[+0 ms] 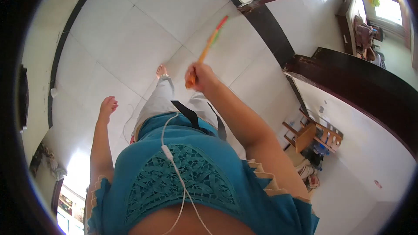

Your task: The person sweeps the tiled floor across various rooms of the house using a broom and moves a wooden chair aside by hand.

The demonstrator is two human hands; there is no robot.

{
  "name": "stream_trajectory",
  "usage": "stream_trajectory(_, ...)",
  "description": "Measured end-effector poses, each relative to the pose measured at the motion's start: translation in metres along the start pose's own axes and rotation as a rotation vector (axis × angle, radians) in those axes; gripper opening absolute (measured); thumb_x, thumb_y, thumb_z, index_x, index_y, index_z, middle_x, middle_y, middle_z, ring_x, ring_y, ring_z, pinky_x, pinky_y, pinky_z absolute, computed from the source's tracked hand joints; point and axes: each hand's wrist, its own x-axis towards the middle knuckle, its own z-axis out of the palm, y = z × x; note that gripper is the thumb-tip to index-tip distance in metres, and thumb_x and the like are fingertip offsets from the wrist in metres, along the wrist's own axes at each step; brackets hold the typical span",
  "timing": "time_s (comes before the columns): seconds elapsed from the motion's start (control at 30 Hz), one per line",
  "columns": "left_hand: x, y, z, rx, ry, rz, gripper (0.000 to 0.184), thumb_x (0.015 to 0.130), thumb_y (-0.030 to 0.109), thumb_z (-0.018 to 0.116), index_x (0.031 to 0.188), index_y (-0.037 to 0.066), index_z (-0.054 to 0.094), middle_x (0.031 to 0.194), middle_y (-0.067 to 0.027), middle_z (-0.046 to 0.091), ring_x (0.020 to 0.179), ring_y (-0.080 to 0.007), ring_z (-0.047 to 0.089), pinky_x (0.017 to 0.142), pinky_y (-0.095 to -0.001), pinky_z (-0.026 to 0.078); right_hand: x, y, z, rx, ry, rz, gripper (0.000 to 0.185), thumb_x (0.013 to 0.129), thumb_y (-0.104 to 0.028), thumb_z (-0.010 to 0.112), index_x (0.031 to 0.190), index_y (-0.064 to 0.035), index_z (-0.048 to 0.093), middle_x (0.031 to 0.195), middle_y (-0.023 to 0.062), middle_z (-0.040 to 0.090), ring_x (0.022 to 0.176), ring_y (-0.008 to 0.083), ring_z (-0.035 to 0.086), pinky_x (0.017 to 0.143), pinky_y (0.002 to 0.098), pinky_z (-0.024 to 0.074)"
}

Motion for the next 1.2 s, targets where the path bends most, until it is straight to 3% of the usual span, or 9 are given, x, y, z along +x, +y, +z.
stream_trajectory(0.1,0.017,0.014,-0.02,0.008,-0.014,-0.014,0.03,0.081,0.025,0.046,0.106,0.008,0.047,0.089,-0.0051,0.055,0.073,-0.0108,0.052,0.065,-0.0234,0.041,0.009,-0.034,0.021,0.431,-0.089,0.133,0.021,0.075,-0.005,0.041,0.056,-0.0079,0.032,0.046,0.0016,0.034,0.036,0.0107,0.035,0.031,0.0217,0.027)
stream_trajectory(0.2,0.027,0.033,-0.025,-0.012,-0.085,0.035,0.03,0.081,0.025,0.046,0.106,0.007,0.047,0.089,-0.0054,0.055,0.075,-0.011,0.052,0.067,-0.024,0.04,-0.021,-0.03,0.003,0.368,-0.108,-0.126,0.022,0.076,-0.004,0.039,0.056,-0.0085,0.03,0.047,-0.0011,0.032,0.036,0.0067,0.031,0.031,0.0171,0.0262)
stream_trajectory(0.43,0.039,0.059,-0.024,-0.022,-0.156,0.111,0.03,0.081,0.024,0.046,0.105,0.006,0.047,0.088,-0.0044,0.054,0.073,-0.0114,0.052,0.067,-0.0239,0.04,-0.048,0.022,-0.02,0.406,0.186,0.122,0.014,0.076,-0.003,0.038,0.063,-0.0076,0.033,0.05,-0.0012,0.034,0.039,0.0044,0.033,0.032,0.0164,0.0292)
stream_trajectory(0.67,0.045,0.051,-0.03,0.079,-0.13,0.092,0.03,0.081,0.025,0.047,0.103,0.006,0.047,0.085,-0.0048,0.055,0.069,-0.0112,0.053,0.061,-0.0234,0.042,-0.014,0.016,0.015,0.544,-0.087,0.144,0.016,0.074,-0.003,0.039,0.06,-0.0079,0.033,0.048,-0.0019,0.033,0.038,0.0056,0.033,0.032,0.017,0.0316)
stream_trajectory(0.73,0.047,0.055,-0.023,0.137,-0.107,0.07,0.03,0.081,0.026,0.047,0.103,0.006,0.047,0.085,-0.0053,0.055,0.068,-0.0113,0.053,0.059,-0.0233,0.042,-0.03,-0.002,-0.006,0.737,-0.212,0.204,0.018,0.074,-0.004,0.039,0.058,-0.0086,0.033,0.047,-0.0027,0.033,0.037,0.0051,0.033,0.032,0.0163,0.0316)
stream_trajectory(0.87,0.043,0.091,0.003,0.26,-0.124,0.079,0.029,0.08,0.027,0.047,0.102,0.008,0.048,0.084,-0.0054,0.055,0.068,-0.0119,0.053,0.059,-0.0238,0.042,-0.074,0.007,-0.086,0.656,-0.274,0.043,0.02,0.076,-0.006,0.041,0.058,-0.0102,0.032,0.047,-0.0045,0.033,0.037,0.0034,0.034,0.03,0.0151,0.0298)
stream_trajectory(0.97,0.059,0.12,0.037,0.267,-0.135,0.159,0.029,0.08,0.027,0.048,0.102,0.008,0.047,0.083,-0.0055,0.055,0.068,-0.0124,0.054,0.058,-0.0241,0.042,-0.127,-0.004,-0.12,0.67,-0.116,0.019,0.024,0.079,-0.008,0.04,0.057,-0.012,0.032,0.047,-0.005,0.032,0.033,0.0034,0.03,0.026,0.0156,0.0254)
stream_trajectory(1.07,0.049,0.149,0.077,0.29,-0.149,0.193,0.028,0.08,0.027,0.048,0.102,0.009,0.047,0.083,-0.0053,0.055,0.067,-0.0126,0.054,0.058,-0.0243,0.043,-0.159,-0.004,-0.189,0.614,-0.062,-0.066,0.022,0.077,-0.008,0.043,0.058,-0.0107,0.032,0.047,-0.0052,0.031,0.036,0.0034,0.032,0.03,0.015,0.0285)
stream_trajectory(1.2,0.038,0.182,0.157,0.294,-0.167,0.209,0.026,0.08,0.026,0.05,0.101,0.01,0.048,0.083,-0.005,0.055,0.068,-0.0126,0.054,0.058,-0.0237,0.043,-0.183,-0.03,-0.271,0.505,0.305,-0.243,0.016,0.079,-0.009,0.041,0.064,-0.0075,0.036,0.048,-0.0016,0.031,0.035,0.0065,0.031,0.032,0.0179,0.0283)
